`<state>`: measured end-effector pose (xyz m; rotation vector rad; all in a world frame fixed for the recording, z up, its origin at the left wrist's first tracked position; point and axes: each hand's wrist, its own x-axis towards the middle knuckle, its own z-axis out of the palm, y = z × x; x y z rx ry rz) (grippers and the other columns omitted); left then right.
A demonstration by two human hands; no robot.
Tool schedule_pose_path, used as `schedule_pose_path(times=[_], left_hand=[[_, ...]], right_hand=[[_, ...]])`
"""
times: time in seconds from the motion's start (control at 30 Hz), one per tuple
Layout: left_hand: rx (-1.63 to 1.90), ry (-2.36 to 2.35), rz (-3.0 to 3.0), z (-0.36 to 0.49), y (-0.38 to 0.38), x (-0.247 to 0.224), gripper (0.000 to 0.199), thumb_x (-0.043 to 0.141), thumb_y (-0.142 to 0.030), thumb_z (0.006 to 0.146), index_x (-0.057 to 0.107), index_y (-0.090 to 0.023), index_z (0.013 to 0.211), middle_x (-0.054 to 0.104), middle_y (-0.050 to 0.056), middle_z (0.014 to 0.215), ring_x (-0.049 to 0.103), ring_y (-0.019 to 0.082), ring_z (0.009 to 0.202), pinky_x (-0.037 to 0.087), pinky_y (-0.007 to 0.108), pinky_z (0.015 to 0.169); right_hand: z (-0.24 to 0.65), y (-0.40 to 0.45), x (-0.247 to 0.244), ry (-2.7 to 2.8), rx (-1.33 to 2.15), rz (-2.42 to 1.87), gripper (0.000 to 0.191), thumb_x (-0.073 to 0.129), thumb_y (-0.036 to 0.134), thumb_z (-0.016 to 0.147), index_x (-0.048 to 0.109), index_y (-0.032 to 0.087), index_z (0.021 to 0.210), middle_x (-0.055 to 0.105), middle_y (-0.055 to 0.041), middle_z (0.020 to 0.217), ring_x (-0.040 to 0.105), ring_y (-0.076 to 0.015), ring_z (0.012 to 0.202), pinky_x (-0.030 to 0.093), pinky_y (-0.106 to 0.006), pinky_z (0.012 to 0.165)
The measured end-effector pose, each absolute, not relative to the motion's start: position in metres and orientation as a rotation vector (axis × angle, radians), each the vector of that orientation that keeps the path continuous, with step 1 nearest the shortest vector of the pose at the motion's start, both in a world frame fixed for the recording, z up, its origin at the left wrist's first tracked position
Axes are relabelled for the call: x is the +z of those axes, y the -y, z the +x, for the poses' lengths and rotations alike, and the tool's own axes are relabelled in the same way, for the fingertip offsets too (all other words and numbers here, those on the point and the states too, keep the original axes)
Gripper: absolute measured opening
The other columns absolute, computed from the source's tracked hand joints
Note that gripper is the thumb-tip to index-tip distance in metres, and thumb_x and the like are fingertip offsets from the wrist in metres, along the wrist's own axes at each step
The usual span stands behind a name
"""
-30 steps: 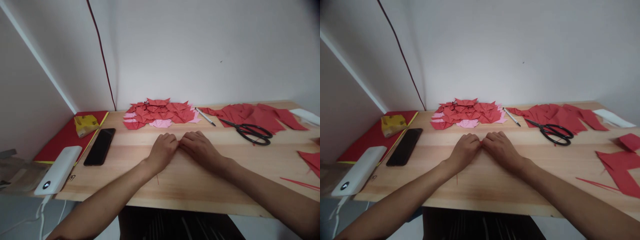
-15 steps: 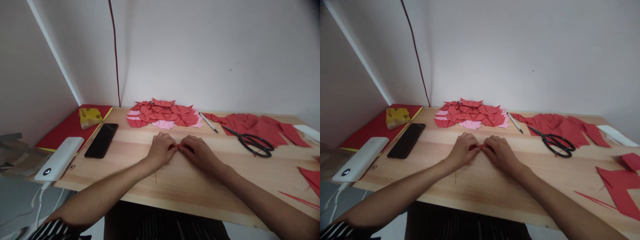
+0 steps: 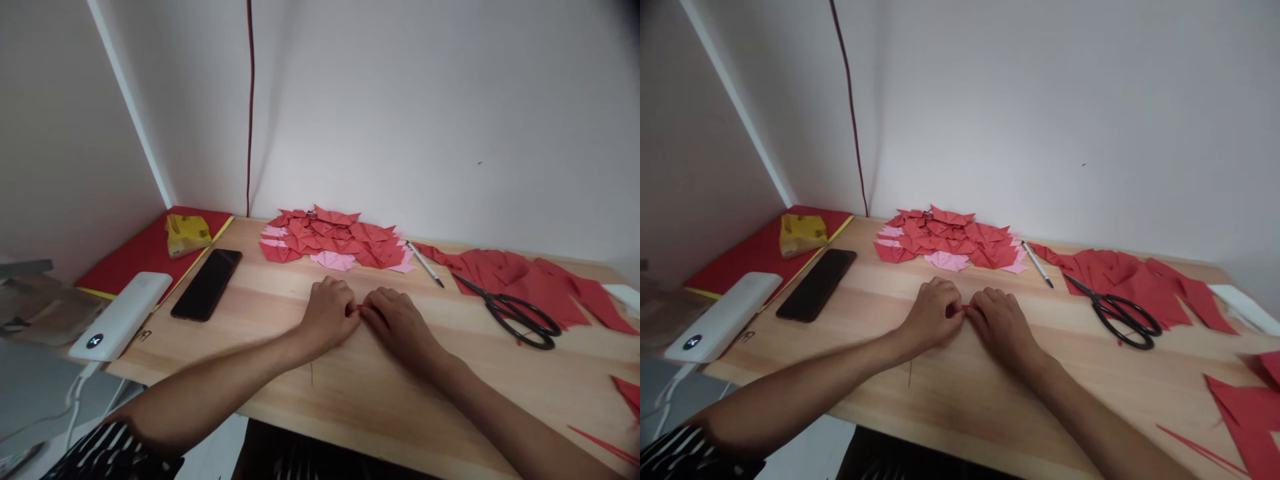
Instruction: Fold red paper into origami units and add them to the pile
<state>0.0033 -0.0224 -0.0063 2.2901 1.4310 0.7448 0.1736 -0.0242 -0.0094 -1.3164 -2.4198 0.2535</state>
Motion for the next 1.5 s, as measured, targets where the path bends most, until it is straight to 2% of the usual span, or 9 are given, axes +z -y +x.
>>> schedule_pose_path(times=[0.77, 1.1, 1.5], left_hand=[[0.699, -1.487, 2.321, 0.0043, 0.0219, -0.006, 0.01, 0.057, -0.017, 0.073, 0.057, -0.017, 0.063, 0.061, 0.003, 0.078, 0.05, 0.02, 0.087, 0.038, 0.033, 0.074], [0.703, -1.483, 2.329, 0.0017, 0.0212, -0.004, 0.01, 0.057, -0.018, 0.072, 0.059, -0.016, 0.063, 0.061, 0.006, 0.079, 0.051, 0.022, 0.087, 0.04, 0.034, 0.075], [0.648, -1.463, 2.339, -0.0002, 0.0156, -0.0017, 0.011, 0.057, -0.019, 0.072, 0.057, -0.017, 0.061, 0.062, 0.005, 0.077, 0.052, 0.021, 0.083, 0.04, 0.032, 0.071]], right_hand=[[0.1706, 0.0268, -0.0081, 2.423, 0.137, -1.313, 0.017, 0.041, 0.024, 0.091, 0.049, 0.019, 0.077, 0.057, -0.0053, 0.077, 0.051, -0.0197, 0.073, 0.033, -0.031, 0.066], [0.1691, 0.0256, -0.0099, 2.396, 0.172, -1.329, 0.011, 0.044, 0.025, 0.087, 0.05, 0.019, 0.08, 0.059, -0.0041, 0.075, 0.051, -0.0194, 0.068, 0.031, -0.031, 0.064], [0.171, 0.0241, -0.0085, 2.427, 0.221, -1.328, 0.011, 0.043, 0.023, 0.088, 0.049, 0.02, 0.08, 0.059, -0.0048, 0.079, 0.051, -0.0198, 0.072, 0.033, -0.031, 0.066]])
